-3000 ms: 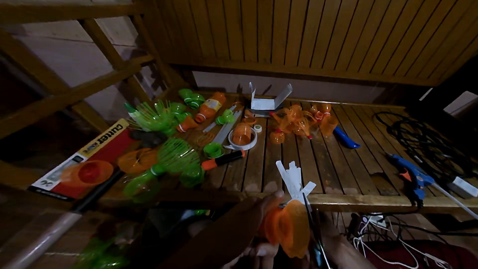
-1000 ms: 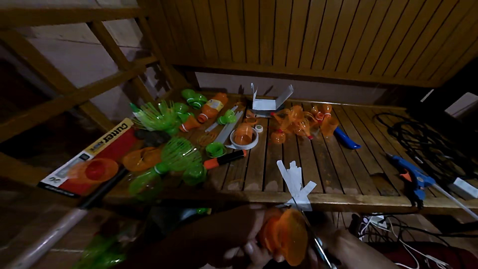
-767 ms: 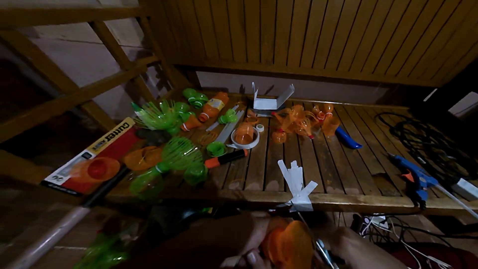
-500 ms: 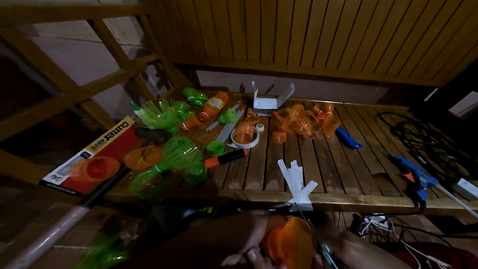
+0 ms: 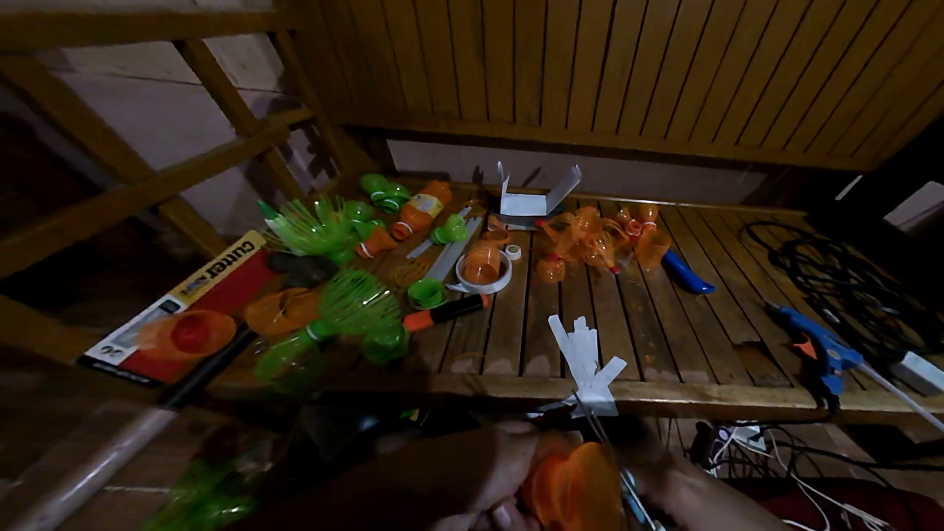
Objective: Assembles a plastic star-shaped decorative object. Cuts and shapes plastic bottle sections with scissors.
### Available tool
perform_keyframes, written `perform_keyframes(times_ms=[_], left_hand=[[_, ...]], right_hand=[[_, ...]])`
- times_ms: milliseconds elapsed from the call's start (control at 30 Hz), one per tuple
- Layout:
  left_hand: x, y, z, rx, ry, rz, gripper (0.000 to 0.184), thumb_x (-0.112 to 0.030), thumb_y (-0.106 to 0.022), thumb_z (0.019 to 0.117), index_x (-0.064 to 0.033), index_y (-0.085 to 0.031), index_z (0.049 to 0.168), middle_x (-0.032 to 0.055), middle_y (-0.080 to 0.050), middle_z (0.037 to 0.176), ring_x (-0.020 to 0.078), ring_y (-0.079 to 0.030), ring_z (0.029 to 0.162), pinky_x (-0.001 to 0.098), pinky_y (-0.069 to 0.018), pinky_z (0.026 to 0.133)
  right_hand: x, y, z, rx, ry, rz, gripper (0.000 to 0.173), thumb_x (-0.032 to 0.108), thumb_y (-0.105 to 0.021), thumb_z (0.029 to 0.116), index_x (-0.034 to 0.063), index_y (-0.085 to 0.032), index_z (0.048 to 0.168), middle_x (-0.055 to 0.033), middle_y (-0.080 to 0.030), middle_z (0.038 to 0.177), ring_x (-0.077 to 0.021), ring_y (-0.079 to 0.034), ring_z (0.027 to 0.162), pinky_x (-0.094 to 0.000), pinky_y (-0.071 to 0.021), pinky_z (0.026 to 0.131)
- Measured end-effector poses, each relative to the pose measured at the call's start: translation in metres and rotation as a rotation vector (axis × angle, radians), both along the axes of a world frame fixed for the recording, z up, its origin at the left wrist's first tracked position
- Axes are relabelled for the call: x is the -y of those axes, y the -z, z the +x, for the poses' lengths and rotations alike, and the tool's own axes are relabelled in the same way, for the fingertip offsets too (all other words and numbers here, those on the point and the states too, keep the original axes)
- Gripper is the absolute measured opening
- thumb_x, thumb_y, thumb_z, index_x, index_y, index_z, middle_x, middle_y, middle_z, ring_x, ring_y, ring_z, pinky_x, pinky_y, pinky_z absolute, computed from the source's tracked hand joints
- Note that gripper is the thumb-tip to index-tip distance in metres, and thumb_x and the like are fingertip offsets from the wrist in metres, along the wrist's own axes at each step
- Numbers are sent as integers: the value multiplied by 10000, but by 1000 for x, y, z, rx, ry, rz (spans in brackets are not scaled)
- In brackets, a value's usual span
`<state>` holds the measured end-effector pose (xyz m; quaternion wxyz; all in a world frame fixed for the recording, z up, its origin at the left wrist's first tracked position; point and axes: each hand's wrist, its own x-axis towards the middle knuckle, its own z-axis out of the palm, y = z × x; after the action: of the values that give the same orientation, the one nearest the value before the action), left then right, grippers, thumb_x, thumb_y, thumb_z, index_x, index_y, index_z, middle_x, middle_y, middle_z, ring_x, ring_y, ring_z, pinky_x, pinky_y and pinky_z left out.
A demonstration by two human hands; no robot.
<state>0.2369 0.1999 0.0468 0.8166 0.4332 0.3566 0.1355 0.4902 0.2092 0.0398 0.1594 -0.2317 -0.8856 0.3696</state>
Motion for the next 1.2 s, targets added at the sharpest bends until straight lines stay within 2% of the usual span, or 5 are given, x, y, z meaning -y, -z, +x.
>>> perform_keyframes(times_ms=[300, 533, 633, 767, 1200], left_hand=[[1, 20, -8, 193, -23, 52, 437, -316, -361, 1090, -308, -641, 754, -156, -557, 576, -76, -498, 406, 105, -368, 324], [-5, 0, 5, -23, -64, 105, 528, -468, -144, 1112, -196, -570, 960, -64, -554, 615, 20, -506, 405, 183, -461, 357], [-3, 19, 9, 118, -348, 472, 498, -652, -396, 1013, -236, -602, 1192, -70, -719, 829, 56, -684, 579, 237, -583, 477], [1, 36, 19, 102, -547, 1242, 472, -315, -614, 1014, -55, -482, 1385, -44, -612, 1292, -56, -645, 1008, 144, -583, 818], [18, 36, 32, 338, -737, 777, 316, -442, -542, 1012, -195, -559, 1209, -136, -670, 843, -25, -638, 676, 154, -561, 623]], right_hand=[[-12, 5, 6, -380, 139, -133, 356, 353, -603, 1028, 5, -602, 1104, 33, -602, 832, 52, -568, 748, -133, -491, 668], [-8, 2, -31, -713, 206, -125, 292, -26, -710, 871, 11, -575, 1128, 78, -670, 977, 76, -603, 848, -109, -529, 725], [-9, 6, -41, -853, 385, -123, 299, -54, -716, 845, 52, -583, 1092, 111, -672, 969, 71, -625, 803, -123, -557, 684], [-9, 7, -47, -980, 472, -202, 271, -9, -728, 871, 94, -603, 1089, 114, -701, 891, 45, -648, 705, -138, -565, 600], [-39, 21, -35, -912, 179, -26, 163, 91, -699, 944, 189, -589, 1014, 141, -668, 891, 72, -635, 812, -109, -547, 734]])
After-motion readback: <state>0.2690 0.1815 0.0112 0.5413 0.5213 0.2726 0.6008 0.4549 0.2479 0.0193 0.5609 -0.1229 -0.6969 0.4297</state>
